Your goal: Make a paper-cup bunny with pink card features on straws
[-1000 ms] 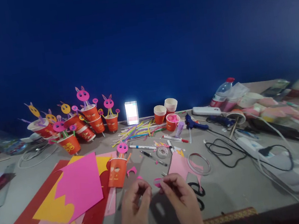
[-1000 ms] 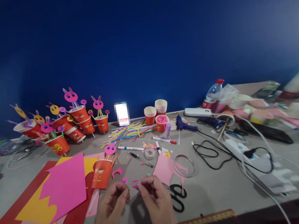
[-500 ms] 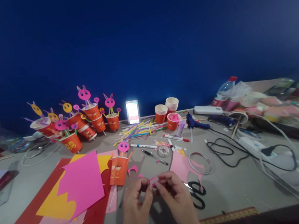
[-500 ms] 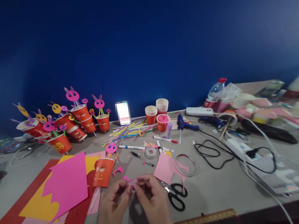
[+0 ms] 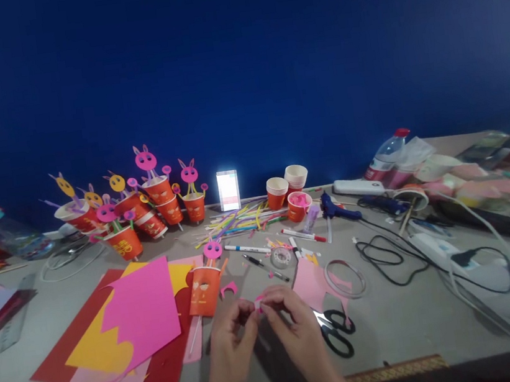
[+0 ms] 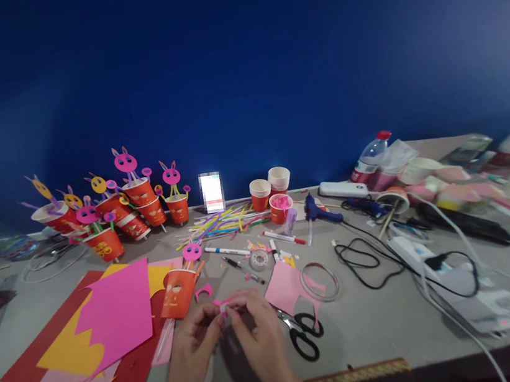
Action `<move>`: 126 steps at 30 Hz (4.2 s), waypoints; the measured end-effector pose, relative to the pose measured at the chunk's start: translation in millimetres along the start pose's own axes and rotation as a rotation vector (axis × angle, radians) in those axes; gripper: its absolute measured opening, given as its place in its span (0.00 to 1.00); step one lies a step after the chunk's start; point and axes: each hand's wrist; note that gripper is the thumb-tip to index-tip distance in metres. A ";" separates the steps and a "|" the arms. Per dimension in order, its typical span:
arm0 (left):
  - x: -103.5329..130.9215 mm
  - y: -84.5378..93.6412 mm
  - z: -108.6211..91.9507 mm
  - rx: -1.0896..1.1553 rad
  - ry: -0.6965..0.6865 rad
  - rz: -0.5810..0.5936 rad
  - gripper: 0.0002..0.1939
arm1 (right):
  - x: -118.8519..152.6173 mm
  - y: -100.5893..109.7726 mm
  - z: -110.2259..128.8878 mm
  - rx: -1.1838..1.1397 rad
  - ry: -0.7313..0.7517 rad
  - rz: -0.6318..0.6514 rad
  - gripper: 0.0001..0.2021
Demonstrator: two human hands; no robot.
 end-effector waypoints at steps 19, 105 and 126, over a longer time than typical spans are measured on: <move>5.2 7.7 -14.8 -0.433 -0.239 0.081 0.08 | -20.9 19.9 12.2 0.456 0.538 0.225 0.10; -0.6 13.7 -25.2 0.486 0.332 0.121 0.15 | -31.6 59.6 -27.4 0.502 0.184 0.164 0.11; 16.3 -6.6 -17.2 0.460 0.187 -0.012 0.13 | 6.1 8.7 21.5 -0.190 -0.088 0.015 0.04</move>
Point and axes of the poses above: each hand's wrist, its own x-axis away from the middle knuckle, its own y-axis out of the back of the hand, z = x × y, and after that the axes turned 5 degrees about x, right-handed
